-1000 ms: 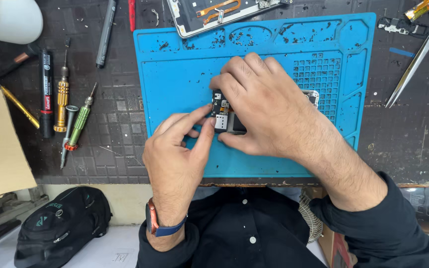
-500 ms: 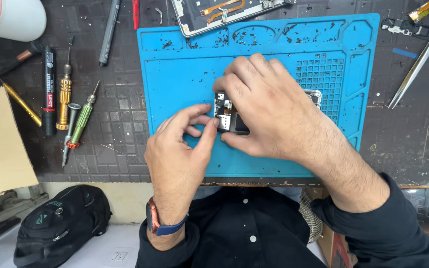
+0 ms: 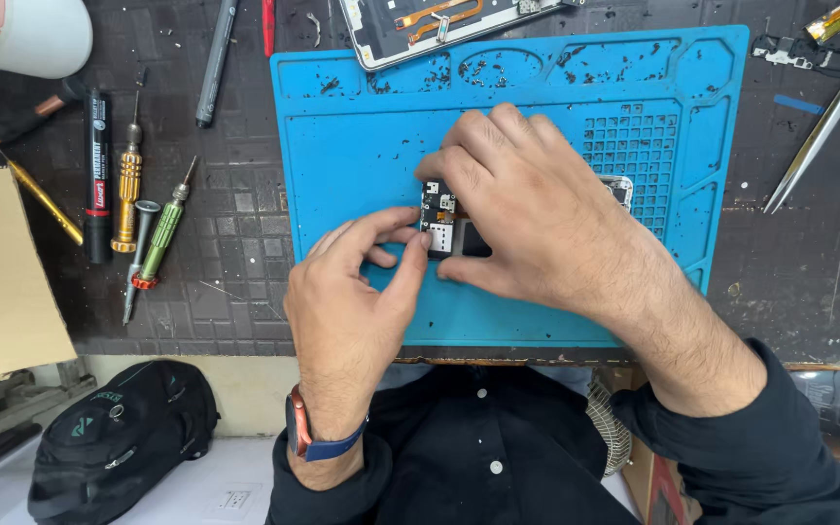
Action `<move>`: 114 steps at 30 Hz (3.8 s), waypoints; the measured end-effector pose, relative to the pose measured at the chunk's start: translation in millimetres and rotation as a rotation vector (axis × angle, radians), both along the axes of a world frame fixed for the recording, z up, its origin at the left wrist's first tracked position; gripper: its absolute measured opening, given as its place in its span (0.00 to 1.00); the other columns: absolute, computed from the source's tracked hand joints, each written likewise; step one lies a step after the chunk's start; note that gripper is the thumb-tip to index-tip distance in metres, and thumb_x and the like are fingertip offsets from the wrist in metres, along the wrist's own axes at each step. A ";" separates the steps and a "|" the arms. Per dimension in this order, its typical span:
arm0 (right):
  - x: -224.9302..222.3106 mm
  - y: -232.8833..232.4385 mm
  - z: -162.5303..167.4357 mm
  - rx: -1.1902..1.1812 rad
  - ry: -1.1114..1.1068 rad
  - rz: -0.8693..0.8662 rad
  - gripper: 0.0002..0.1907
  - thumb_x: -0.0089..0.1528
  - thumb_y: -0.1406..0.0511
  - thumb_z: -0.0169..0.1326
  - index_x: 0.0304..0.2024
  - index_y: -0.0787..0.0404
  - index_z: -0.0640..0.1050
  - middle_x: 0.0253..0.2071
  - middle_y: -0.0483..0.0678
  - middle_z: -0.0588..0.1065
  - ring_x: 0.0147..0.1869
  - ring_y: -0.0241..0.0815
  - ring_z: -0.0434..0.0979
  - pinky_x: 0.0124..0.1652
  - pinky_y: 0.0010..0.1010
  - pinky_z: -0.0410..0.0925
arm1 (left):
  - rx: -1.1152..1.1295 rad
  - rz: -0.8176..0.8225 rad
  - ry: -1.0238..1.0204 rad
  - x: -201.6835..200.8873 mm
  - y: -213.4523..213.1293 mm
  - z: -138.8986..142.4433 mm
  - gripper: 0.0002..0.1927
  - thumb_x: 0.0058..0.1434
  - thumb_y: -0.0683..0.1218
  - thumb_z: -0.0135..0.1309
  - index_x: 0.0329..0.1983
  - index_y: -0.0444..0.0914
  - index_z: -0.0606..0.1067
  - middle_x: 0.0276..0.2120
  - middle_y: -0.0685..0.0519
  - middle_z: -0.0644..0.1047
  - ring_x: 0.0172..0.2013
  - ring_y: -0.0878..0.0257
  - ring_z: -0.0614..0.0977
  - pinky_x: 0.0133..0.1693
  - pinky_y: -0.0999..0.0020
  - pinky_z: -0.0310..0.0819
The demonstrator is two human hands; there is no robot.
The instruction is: The person repairs a disassembled smartphone on a blue silicone mat. They unscrew components with a red precision screwdriver, pry at the phone frame with a black spudger, lift out the motherboard, and scrub the board with a toothbrush.
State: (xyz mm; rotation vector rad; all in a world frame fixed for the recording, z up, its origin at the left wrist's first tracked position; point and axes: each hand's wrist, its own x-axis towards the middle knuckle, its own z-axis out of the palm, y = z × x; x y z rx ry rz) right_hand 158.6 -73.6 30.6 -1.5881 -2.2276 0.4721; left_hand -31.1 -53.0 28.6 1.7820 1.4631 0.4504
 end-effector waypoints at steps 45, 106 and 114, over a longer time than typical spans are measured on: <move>53.3 -3.1 3.2 -0.148 0.487 -0.560 0.12 0.67 0.65 0.62 0.50 0.63 0.79 0.39 0.41 0.64 0.40 0.27 0.64 0.32 0.19 0.63 | -0.242 -0.383 -0.549 52.3 81.6 -24.7 0.09 0.70 0.46 0.57 0.47 0.34 0.78 0.31 0.60 0.78 0.28 0.77 0.78 0.28 0.80 0.74; 27.7 -1.3 -10.9 -0.036 0.643 -0.568 0.09 0.76 0.65 0.53 0.44 0.65 0.72 0.40 0.44 0.66 0.45 0.32 0.66 0.45 0.23 0.62 | -0.139 -0.300 -0.785 54.3 60.5 -42.8 0.08 0.68 0.39 0.60 0.49 0.32 0.79 0.35 0.59 0.74 0.37 0.77 0.75 0.35 0.79 0.81; 28.9 -0.3 -11.4 -0.204 0.903 -0.604 0.11 0.76 0.60 0.47 0.46 0.61 0.71 0.35 0.37 0.67 0.39 0.25 0.63 0.38 0.19 0.61 | -0.360 -0.316 -0.878 51.2 65.0 -40.1 0.08 0.72 0.41 0.57 0.48 0.31 0.79 0.34 0.58 0.76 0.34 0.76 0.76 0.32 0.79 0.75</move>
